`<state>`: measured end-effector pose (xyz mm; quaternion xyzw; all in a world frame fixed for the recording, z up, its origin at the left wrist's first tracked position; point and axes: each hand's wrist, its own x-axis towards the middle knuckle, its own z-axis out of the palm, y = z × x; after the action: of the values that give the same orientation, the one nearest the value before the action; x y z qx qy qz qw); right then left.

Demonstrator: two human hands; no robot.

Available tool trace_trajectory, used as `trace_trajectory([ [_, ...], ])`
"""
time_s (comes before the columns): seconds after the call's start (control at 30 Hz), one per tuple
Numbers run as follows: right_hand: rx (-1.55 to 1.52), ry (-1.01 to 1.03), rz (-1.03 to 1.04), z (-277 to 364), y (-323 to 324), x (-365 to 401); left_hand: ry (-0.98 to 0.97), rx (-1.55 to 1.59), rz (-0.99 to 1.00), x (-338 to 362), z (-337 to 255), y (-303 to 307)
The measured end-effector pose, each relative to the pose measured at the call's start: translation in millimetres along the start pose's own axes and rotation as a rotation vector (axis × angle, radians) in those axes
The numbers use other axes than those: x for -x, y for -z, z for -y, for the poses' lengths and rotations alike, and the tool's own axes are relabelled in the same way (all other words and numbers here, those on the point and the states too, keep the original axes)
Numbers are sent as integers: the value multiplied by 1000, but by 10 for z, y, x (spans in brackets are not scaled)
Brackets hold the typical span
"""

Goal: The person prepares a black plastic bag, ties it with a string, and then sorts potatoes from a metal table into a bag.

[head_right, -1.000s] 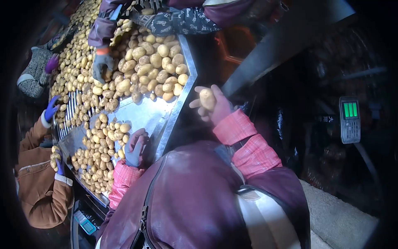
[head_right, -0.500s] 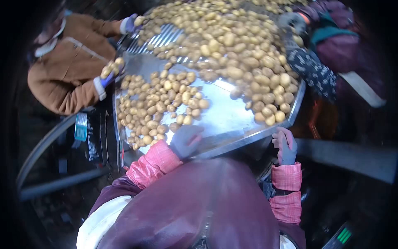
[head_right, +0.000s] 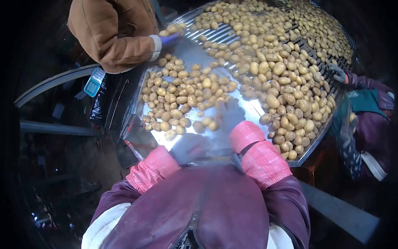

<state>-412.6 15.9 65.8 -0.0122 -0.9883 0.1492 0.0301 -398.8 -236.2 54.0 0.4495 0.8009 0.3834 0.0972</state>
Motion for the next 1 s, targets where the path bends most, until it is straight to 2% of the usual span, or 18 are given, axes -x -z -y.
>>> trace_trajectory([
  [0.07,192,159,-89,130,-241,39,-16,-50,-43,-26,96,166],
  [0.1,292,236,-134,140,-335,55,52,-70,-48,-37,119,212],
  [0.2,136,397,59,195,-323,22,93,-454,-163,-228,276,334],
  [0.3,-116,495,88,204,-174,-13,206,-697,-205,-623,650,533],
  [0.37,-262,502,138,254,25,-103,366,-753,-107,-901,853,689],
  [0.43,-236,464,84,155,89,-291,459,-815,-4,-979,902,727],
  [0.53,-96,372,-65,-160,50,-648,525,-662,30,-759,708,770],
  [0.57,-32,353,-105,-229,141,-797,481,-664,-59,-620,752,726],
  [0.6,31,335,-145,-281,180,-924,491,-707,-55,-474,776,707],
  [0.7,243,295,-42,-398,-19,-1189,551,-777,-32,-165,706,699],
  [0.8,250,378,-21,-190,-356,-1132,588,-713,-78,49,617,641],
  [0.83,168,346,61,-46,-335,-1046,590,-698,-119,126,574,596],
  [0.9,152,437,16,130,-372,-841,580,-670,-213,186,496,509],
  [0.93,147,479,-14,180,-356,-756,574,-650,-185,167,407,491],
  [1.0,-1,555,51,227,-161,-548,561,-610,-120,142,111,449],
])
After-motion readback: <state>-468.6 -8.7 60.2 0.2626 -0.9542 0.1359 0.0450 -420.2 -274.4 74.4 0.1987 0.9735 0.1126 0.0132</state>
